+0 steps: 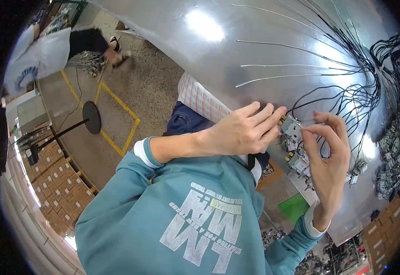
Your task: Applying labels to electronic components and organizing wire harnesses at a manual assembly station.
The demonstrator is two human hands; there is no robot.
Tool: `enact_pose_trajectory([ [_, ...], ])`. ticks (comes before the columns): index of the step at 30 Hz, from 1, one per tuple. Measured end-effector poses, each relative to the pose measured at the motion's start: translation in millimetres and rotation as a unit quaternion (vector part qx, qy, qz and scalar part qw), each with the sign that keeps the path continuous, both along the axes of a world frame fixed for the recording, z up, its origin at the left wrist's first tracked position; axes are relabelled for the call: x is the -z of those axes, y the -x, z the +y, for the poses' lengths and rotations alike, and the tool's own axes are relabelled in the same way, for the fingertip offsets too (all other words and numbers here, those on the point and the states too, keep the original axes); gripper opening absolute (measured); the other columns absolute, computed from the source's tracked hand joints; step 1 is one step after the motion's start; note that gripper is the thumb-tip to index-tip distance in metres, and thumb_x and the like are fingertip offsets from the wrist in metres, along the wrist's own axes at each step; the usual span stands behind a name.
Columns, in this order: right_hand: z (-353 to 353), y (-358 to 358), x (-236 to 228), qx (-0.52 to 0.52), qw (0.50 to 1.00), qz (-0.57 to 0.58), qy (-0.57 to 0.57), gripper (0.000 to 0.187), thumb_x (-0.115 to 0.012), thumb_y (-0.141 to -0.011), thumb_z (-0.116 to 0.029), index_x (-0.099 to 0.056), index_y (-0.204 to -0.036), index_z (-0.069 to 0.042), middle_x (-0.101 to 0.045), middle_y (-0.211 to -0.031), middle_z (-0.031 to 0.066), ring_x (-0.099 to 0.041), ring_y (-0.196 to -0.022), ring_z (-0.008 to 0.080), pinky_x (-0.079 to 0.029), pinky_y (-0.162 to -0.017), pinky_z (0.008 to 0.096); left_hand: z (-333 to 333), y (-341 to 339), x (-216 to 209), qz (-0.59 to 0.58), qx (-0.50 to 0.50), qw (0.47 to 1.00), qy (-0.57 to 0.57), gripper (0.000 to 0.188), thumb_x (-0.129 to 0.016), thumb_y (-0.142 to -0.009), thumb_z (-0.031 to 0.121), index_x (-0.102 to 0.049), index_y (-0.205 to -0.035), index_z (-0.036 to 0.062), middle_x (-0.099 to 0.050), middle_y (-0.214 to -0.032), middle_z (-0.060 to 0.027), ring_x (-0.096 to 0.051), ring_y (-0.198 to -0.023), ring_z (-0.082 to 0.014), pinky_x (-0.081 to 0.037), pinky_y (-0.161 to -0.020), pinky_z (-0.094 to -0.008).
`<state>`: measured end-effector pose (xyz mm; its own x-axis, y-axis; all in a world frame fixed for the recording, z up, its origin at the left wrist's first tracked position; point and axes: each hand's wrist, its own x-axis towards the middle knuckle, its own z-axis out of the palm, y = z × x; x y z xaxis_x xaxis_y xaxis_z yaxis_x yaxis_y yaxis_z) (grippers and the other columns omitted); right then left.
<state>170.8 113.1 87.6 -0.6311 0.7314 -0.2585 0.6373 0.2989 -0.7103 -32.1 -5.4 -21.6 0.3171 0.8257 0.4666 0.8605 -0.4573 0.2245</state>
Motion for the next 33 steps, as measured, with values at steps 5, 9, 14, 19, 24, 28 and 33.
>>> enact_pose_trajectory([
  [5,-5,14,-1,0.017,0.999,-0.043,0.004,0.008,-0.072,-0.097,-0.003,-0.073,-0.101,0.004,-0.069,-0.116,0.0094,-0.066,-0.099,0.0184,-0.053,-0.089,0.0314,-1,-2,1,0.014,-0.004,1.000,0.009,0.029,-0.070,-0.094,0.019,-0.076,-0.105,-0.0066,-0.071,-0.132,-0.0256,-0.069,-0.109,-0.0331,-0.055,-0.087,-0.0403],
  [9,-13,24,22,-0.013,0.999,-0.018,-0.042,0.009,-0.072,-0.097,-0.003,-0.073,-0.102,0.005,-0.073,-0.111,0.0091,-0.065,-0.086,0.0164,-0.052,-0.078,0.0300,-11,2,13,0.018,0.002,1.000,0.012,0.028,-0.070,-0.095,0.019,-0.076,-0.104,-0.0067,-0.072,-0.130,-0.0257,-0.070,-0.109,-0.0332,-0.055,-0.086,-0.0405],
  [14,-15,24,26,-0.015,0.999,-0.008,-0.049,0.009,-0.073,-0.097,-0.004,-0.075,-0.103,0.004,-0.075,-0.108,0.0085,-0.066,-0.085,0.0170,-0.052,-0.077,0.0302,-10,0,19,0.022,-0.014,0.999,-0.021,0.026,-0.063,-0.091,0.022,-0.073,-0.098,-0.0013,-0.074,-0.126,-0.0263,-0.070,-0.106,-0.0341,-0.056,-0.084,-0.0407],
  [19,-22,20,28,-0.011,0.997,-0.004,-0.083,0.008,-0.074,-0.096,-0.002,-0.076,-0.102,0.002,-0.075,-0.110,0.0085,-0.068,-0.090,0.0183,-0.053,-0.080,0.0308,-10,-1,16,0.011,-0.010,1.000,-0.023,0.027,-0.063,-0.091,0.022,-0.073,-0.099,-0.0013,-0.074,-0.126,-0.0269,-0.071,-0.106,-0.0351,-0.056,-0.084,-0.0412],
  [24,-26,19,32,0.000,0.996,0.008,-0.089,0.008,-0.075,-0.095,-0.001,-0.076,-0.102,0.001,-0.074,-0.110,0.0081,-0.070,-0.096,0.0194,-0.055,-0.084,0.0320,-10,-3,16,0.007,-0.014,0.999,-0.029,0.027,-0.063,-0.091,0.022,-0.073,-0.099,-0.0018,-0.073,-0.127,-0.0279,-0.071,-0.106,-0.0363,-0.056,-0.084,-0.0414],
  [28,-27,16,35,-0.003,0.996,0.021,-0.086,0.007,-0.077,-0.093,-0.001,-0.076,-0.100,0.001,-0.073,-0.111,0.0083,-0.070,-0.099,0.0205,-0.055,-0.087,0.0330,-11,1,15,0.011,-0.005,1.000,-0.027,0.027,-0.064,-0.090,0.022,-0.072,-0.099,-0.0027,-0.073,-0.126,-0.0286,-0.071,-0.106,-0.0367,-0.056,-0.083,-0.0414],
  [33,-31,15,40,-0.002,0.997,0.023,-0.073,0.010,-0.077,-0.093,-0.002,-0.074,-0.102,0.000,-0.072,-0.112,0.0092,-0.070,-0.101,0.0224,-0.054,-0.090,0.0344,-15,0,15,0.017,-0.005,1.000,-0.023,0.027,-0.063,-0.090,0.021,-0.072,-0.098,-0.0031,-0.073,-0.126,-0.0287,-0.071,-0.106,-0.0366,-0.056,-0.083,-0.0415],
])
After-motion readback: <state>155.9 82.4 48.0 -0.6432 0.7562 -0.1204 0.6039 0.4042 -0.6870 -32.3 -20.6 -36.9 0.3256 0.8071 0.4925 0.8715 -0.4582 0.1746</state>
